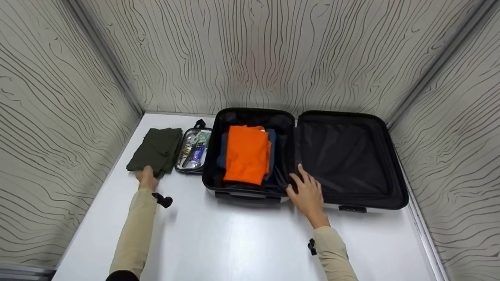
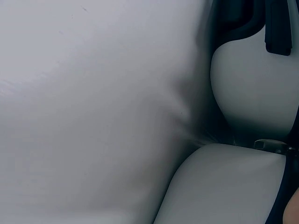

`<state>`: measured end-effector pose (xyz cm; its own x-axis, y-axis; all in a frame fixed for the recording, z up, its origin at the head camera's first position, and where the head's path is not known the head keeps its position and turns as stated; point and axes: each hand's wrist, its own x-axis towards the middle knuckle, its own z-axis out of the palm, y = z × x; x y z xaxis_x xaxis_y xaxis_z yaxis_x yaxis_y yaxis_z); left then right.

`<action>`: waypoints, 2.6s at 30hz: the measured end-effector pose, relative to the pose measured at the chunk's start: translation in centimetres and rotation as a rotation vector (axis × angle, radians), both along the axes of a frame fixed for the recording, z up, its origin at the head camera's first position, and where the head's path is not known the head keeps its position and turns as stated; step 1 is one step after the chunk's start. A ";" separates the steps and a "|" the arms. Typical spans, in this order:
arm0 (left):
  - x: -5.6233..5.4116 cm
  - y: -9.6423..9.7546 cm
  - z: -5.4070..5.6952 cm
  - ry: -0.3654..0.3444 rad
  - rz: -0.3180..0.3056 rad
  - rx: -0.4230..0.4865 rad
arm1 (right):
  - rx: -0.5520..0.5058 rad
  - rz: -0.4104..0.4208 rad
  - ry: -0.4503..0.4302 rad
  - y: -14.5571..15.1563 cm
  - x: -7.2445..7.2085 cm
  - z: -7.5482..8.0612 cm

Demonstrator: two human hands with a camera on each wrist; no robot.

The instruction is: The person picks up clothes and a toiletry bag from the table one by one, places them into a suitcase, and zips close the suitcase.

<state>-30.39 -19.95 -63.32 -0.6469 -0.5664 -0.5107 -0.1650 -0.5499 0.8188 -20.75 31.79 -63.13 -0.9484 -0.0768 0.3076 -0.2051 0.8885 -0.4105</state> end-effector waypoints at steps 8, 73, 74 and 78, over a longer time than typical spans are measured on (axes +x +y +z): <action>-0.2 -0.2 -0.2 -0.058 -0.039 0.075 | 0.010 -0.003 0.006 -0.1 0.1 0.1; 0.2 -0.1 4.0 0.274 -0.032 0.183 | 0.006 -0.006 0.013 -0.2 0.1 0.0; -0.2 -0.3 3.6 0.293 -0.022 0.200 | 0.007 -0.006 0.011 -0.2 0.1 0.0; -0.9 -0.6 3.2 0.323 -0.004 0.200 | 0.009 -0.007 0.003 -0.1 0.1 0.0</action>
<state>-31.32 -20.51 -60.13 -0.7944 -0.4736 -0.3803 0.0816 -0.7037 0.7058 -20.66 31.66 -63.08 -0.9479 -0.0732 0.3100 -0.2004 0.8937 -0.4015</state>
